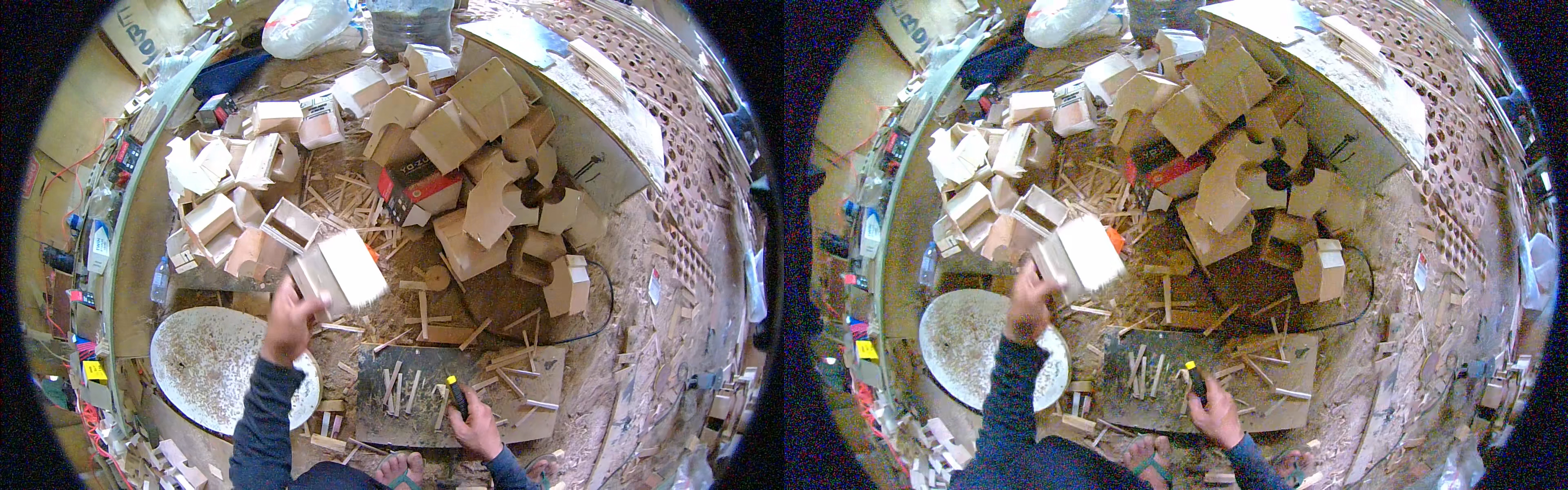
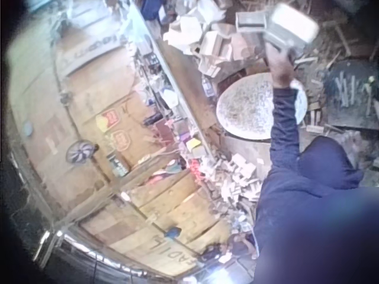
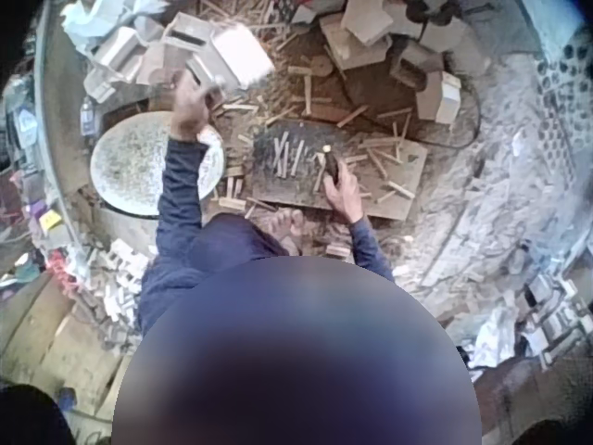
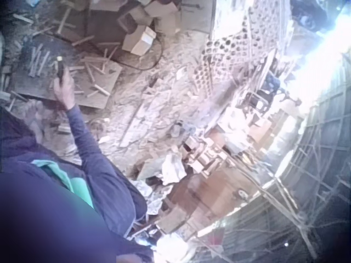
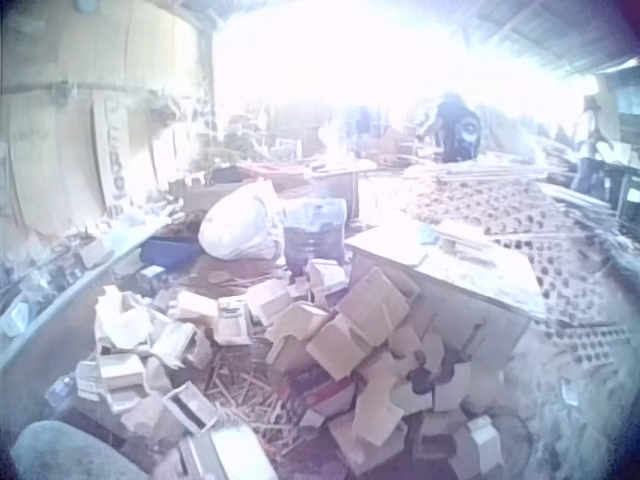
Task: The person sits on the floor and uses a chisel to repeatedly shave and shape small rectangular wooden blocks. They hold each block in one hand and use the chisel in the other to remove thin layers of wood, then place the finished pieces into a pile.
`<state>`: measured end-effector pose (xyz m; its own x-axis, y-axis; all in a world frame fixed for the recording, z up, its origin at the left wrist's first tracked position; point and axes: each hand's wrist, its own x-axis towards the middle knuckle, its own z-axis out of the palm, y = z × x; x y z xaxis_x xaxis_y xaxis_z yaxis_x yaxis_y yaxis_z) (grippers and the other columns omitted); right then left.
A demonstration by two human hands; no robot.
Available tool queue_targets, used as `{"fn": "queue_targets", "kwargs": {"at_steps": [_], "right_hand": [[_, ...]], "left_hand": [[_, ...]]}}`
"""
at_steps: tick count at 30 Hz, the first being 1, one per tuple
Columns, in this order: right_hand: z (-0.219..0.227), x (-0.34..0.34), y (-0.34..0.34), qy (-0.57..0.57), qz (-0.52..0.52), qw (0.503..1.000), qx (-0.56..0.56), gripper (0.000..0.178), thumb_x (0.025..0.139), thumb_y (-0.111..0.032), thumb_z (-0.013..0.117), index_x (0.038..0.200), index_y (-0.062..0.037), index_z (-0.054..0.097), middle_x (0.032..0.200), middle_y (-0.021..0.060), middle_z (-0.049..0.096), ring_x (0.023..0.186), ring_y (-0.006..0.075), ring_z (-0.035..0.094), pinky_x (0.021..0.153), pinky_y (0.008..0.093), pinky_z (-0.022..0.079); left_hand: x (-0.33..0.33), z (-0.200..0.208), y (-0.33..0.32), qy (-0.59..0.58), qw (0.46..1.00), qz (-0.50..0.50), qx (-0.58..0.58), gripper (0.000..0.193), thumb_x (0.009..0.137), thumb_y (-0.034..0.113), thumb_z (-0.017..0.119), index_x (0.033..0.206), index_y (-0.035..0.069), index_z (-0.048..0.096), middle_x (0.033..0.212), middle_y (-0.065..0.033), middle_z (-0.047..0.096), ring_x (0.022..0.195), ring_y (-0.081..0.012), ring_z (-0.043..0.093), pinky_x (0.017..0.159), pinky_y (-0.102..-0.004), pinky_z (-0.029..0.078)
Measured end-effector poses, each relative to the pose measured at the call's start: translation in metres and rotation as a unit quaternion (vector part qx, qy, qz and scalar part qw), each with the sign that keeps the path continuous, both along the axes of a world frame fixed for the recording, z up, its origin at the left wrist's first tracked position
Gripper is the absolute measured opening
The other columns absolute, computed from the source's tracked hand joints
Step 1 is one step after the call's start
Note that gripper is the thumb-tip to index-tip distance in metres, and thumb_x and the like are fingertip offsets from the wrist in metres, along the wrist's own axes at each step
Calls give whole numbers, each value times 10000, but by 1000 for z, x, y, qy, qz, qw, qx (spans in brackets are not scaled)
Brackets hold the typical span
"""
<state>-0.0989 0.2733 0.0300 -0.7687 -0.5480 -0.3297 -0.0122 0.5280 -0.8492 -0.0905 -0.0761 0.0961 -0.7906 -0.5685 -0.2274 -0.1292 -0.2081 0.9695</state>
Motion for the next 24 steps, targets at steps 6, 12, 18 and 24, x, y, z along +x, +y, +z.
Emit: {"fn": "queue_targets", "kwargs": {"at_steps": [6,12,18,24], "right_hand": [[0,8,3,-87,-64,994,-24,494,880,-202,583,1279,46,433,807,240,638,744,388,651,667,424,511],[-15,21,-5,-115,-63,987,-93,411,960,-109,467,1331,24,352,789,79,629,603,123,606,566,292,512],[-16,44,-18,-159,-91,977,-106,430,897,-181,536,1268,-5,407,735,183,587,647,323,598,575,412,459],[-8,42,-6,-167,-108,975,-98,443,850,-185,549,1242,-19,428,821,285,600,783,467,601,685,494,474]], "left_hand": [[72,-53,71,-204,971,48,116,350,773,10,565,1117,-12,502,932,-77,596,846,-148,574,771,-303,484],[81,-75,78,-228,941,50,-245,538,840,432,703,1076,-3,493,973,-109,616,887,-155,581,800,-291,482],[77,-55,84,-7,988,80,-131,456,899,295,663,1194,22,446,1117,-101,563,1024,-176,548,869,-313,463],[114,-56,86,-62,827,-183,-529,446,603,-76,491,1032,37,537,1044,-165,566,1084,-342,523,1065,-486,312]]}}
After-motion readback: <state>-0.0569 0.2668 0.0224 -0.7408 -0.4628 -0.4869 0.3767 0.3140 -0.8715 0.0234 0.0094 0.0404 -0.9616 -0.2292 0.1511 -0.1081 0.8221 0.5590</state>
